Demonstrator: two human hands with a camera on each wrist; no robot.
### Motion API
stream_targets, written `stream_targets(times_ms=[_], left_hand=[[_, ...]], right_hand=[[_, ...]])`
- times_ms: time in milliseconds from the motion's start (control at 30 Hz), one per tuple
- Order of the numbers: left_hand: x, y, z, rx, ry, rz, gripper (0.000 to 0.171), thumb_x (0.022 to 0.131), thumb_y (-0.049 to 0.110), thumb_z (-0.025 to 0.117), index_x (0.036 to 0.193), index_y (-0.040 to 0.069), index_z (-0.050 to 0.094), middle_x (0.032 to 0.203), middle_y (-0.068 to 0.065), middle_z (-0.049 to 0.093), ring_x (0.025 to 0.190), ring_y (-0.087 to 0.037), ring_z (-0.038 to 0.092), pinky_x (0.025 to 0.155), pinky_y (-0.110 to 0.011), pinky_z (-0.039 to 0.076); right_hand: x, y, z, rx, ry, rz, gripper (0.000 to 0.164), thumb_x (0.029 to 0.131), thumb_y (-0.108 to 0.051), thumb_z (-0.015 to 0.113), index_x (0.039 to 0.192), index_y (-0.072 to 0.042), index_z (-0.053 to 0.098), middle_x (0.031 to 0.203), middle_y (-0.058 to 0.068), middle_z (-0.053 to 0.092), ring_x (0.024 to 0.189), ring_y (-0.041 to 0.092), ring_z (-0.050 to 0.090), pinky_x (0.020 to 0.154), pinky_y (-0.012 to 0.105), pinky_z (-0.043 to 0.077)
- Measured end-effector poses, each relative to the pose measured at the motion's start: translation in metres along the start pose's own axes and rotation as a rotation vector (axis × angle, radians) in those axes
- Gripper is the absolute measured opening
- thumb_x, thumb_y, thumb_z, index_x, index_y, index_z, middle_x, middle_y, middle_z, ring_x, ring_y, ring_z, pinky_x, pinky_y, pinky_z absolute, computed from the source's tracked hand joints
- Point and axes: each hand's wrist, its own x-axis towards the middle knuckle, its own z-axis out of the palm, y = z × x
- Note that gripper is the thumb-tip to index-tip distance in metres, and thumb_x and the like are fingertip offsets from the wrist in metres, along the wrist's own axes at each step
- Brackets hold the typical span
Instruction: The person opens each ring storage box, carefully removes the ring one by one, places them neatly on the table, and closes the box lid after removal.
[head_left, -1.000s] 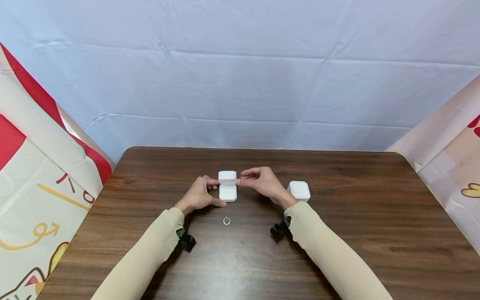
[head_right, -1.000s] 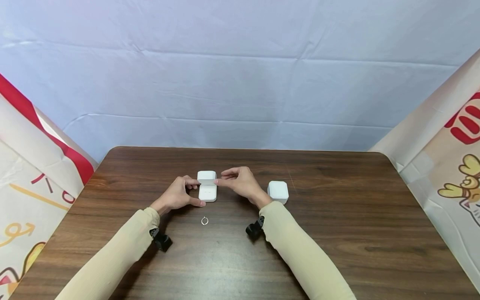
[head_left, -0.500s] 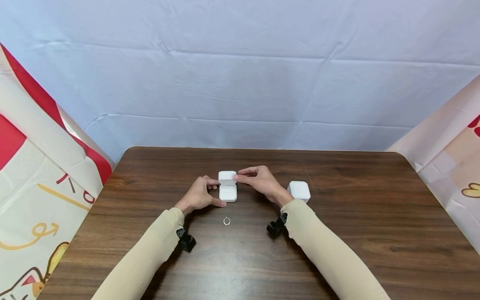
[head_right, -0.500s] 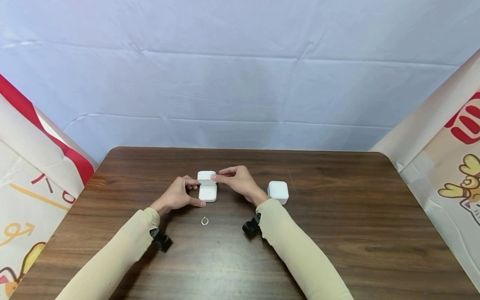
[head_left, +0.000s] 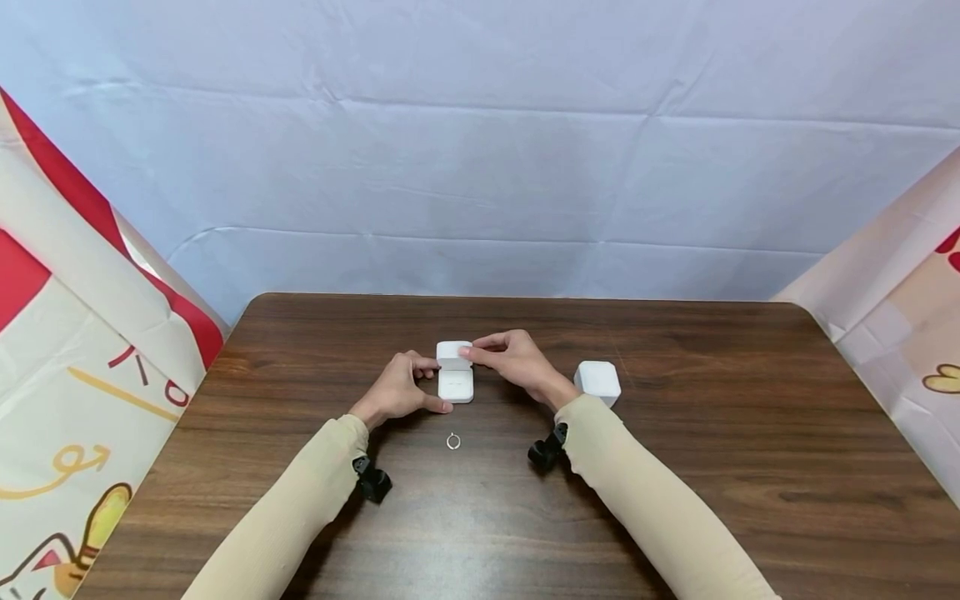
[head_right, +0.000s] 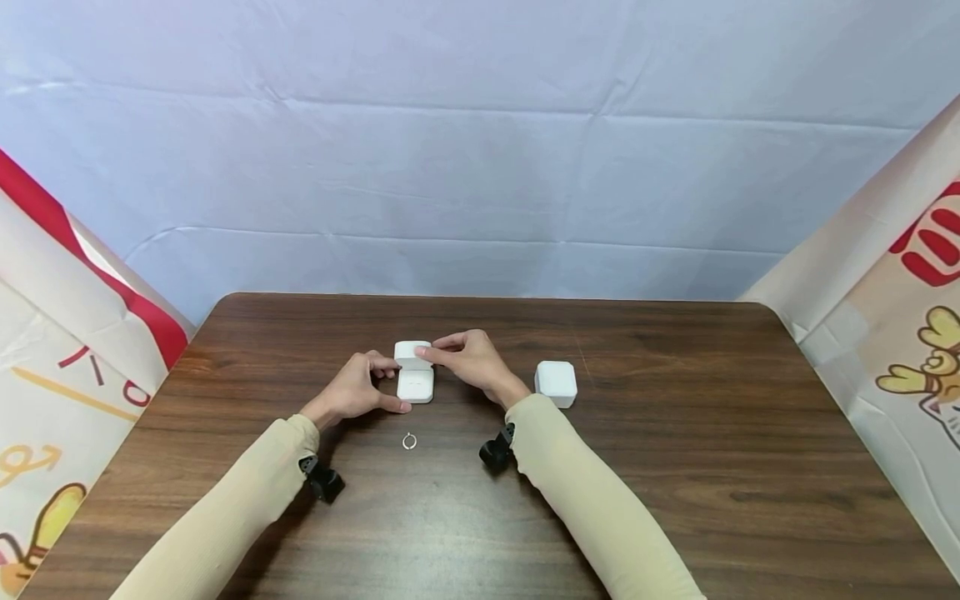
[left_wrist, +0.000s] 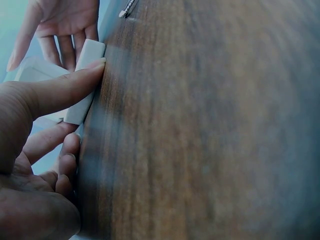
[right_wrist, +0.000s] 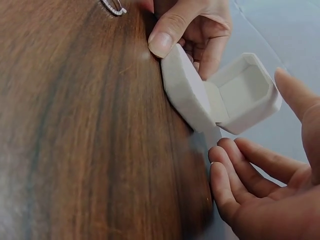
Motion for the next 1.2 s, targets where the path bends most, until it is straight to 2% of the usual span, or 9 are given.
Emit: stream_targets(times_ms=[167, 367, 600, 833, 1200], left_hand=[[0.0007, -0.0004, -0.0006, 0.004, 0.000, 0.001, 0.061, 0.065, 0.013, 0.098, 0.119, -0.003, 0.072, 0.098, -0.008, 0.058, 0.094, -0.025, 0.049, 0.082, -0.036, 0.040], [0.0010, 0.0001, -0.0014, 0.010, -0.003, 0.000, 0.061, 0.066, 0.013, 0.097, 0.120, -0.002, 0.072, 0.098, -0.008, 0.058, 0.093, -0.025, 0.048, 0.082, -0.036, 0.040], [-0.0002, 0.0006, -0.0006, -0.001, -0.002, -0.009, 0.060, 0.066, 0.012, 0.097, 0.119, -0.001, 0.073, 0.099, -0.008, 0.057, 0.093, -0.025, 0.048, 0.082, -0.036, 0.040], [-0.0004, 0.0000, -0.0006, -0.001, -0.009, 0.007, 0.059, 0.066, 0.012, 0.097, 0.118, -0.001, 0.074, 0.097, -0.008, 0.056, 0.092, -0.024, 0.048, 0.080, -0.035, 0.039], [-0.0004, -0.0009, -0.0004, 0.000, -0.009, 0.025, 0.053, 0.066, 0.011, 0.097, 0.114, 0.002, 0.076, 0.094, -0.008, 0.055, 0.091, -0.024, 0.046, 0.080, -0.035, 0.038]], right_hand=[[0.0022, -0.0015, 0.0009, -0.028, -0.006, 0.013, 0.051, 0.088, -0.042, 0.079, 0.123, -0.005, 0.072, 0.120, 0.006, 0.070, 0.091, 0.020, 0.057, 0.073, 0.030, 0.046], [0.0029, -0.0032, 0.0010, -0.067, -0.028, 0.027, 0.056, 0.090, -0.043, 0.077, 0.128, -0.002, 0.069, 0.124, 0.009, 0.068, 0.091, 0.021, 0.058, 0.075, 0.031, 0.047], [0.0034, -0.0035, 0.0014, -0.106, -0.062, 0.017, 0.054, 0.093, -0.041, 0.075, 0.128, 0.000, 0.068, 0.117, 0.009, 0.068, 0.082, 0.021, 0.056, 0.071, 0.029, 0.046], [0.0031, -0.0028, 0.0013, -0.109, -0.070, -0.016, 0.045, 0.091, -0.035, 0.078, 0.120, -0.001, 0.072, 0.117, 0.008, 0.069, 0.096, 0.019, 0.056, 0.077, 0.029, 0.045], [-0.0005, -0.0020, 0.0007, -0.074, -0.101, -0.062, 0.046, 0.089, -0.027, 0.080, 0.122, 0.002, 0.069, 0.113, 0.010, 0.071, 0.098, 0.020, 0.066, 0.083, 0.030, 0.051]])
